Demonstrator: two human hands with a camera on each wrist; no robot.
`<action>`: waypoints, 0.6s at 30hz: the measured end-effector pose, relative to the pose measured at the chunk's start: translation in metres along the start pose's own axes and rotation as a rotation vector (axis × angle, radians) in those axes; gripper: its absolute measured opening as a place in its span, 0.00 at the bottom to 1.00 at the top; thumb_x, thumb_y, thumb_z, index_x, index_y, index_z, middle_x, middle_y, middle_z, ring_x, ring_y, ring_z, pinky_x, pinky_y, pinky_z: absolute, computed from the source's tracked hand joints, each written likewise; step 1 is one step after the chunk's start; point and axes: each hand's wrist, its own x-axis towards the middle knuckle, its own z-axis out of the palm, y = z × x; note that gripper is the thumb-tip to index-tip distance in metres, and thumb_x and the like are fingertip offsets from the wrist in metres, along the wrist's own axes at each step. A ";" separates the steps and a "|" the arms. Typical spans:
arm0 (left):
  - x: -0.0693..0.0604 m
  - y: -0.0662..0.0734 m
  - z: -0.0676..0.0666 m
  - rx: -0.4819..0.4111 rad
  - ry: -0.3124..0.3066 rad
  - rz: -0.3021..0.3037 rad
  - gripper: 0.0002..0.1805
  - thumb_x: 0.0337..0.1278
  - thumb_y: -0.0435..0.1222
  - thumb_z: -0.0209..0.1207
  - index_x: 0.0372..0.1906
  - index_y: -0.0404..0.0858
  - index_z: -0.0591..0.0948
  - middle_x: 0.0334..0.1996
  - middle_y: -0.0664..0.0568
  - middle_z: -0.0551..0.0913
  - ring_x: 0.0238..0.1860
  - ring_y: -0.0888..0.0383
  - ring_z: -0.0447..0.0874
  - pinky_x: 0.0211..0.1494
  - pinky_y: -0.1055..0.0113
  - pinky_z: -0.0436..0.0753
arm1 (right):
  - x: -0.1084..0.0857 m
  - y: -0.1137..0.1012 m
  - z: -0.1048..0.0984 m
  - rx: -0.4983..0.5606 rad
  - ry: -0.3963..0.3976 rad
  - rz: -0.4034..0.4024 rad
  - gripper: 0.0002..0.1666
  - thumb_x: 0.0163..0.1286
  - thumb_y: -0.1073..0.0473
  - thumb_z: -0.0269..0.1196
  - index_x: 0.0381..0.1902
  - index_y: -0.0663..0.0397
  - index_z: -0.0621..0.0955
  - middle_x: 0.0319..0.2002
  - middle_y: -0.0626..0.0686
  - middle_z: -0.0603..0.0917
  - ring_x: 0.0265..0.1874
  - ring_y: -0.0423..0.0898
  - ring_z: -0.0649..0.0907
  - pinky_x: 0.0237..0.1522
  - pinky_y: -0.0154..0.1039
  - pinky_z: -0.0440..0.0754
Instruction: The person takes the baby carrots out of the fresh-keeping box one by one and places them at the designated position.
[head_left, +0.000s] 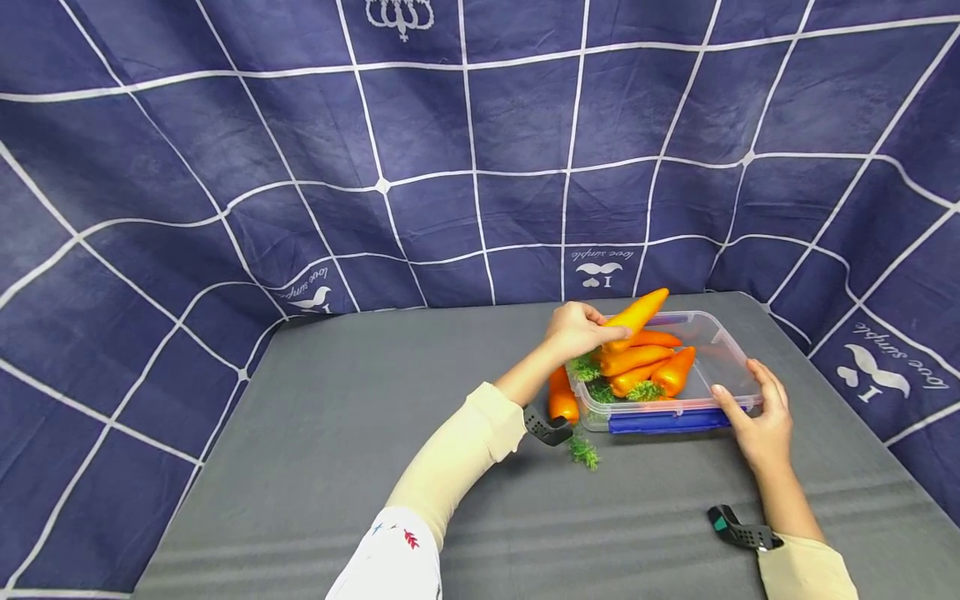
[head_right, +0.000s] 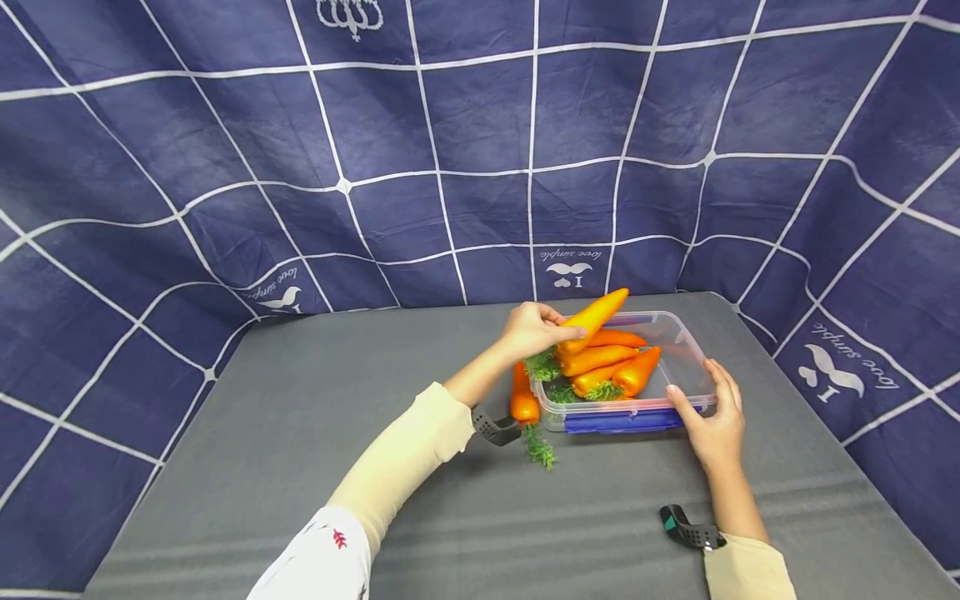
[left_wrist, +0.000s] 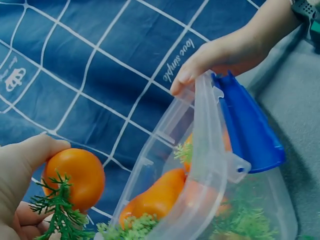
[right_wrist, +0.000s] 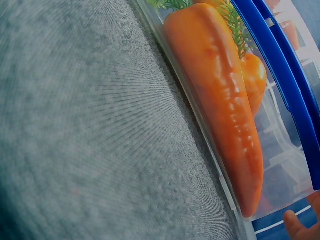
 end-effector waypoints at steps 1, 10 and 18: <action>-0.002 -0.002 -0.001 -0.027 0.012 -0.008 0.17 0.39 0.52 0.75 0.25 0.43 0.86 0.20 0.63 0.81 0.24 0.63 0.76 0.28 0.73 0.74 | 0.000 0.001 0.001 0.001 0.002 -0.001 0.37 0.59 0.64 0.69 0.67 0.59 0.72 0.67 0.59 0.70 0.62 0.31 0.67 0.57 0.24 0.59; -0.018 -0.009 -0.007 -0.207 0.122 -0.067 0.20 0.41 0.50 0.75 0.30 0.38 0.86 0.23 0.58 0.84 0.27 0.65 0.80 0.32 0.72 0.77 | -0.002 -0.002 0.001 0.001 0.006 0.002 0.37 0.58 0.64 0.69 0.67 0.59 0.72 0.66 0.60 0.70 0.61 0.31 0.67 0.55 0.24 0.60; -0.027 -0.019 -0.019 -0.381 0.199 -0.078 0.19 0.43 0.46 0.75 0.31 0.34 0.86 0.24 0.55 0.83 0.25 0.64 0.77 0.28 0.72 0.75 | 0.000 0.001 0.000 0.002 0.010 0.005 0.37 0.58 0.64 0.69 0.67 0.58 0.72 0.67 0.58 0.70 0.61 0.31 0.67 0.56 0.24 0.60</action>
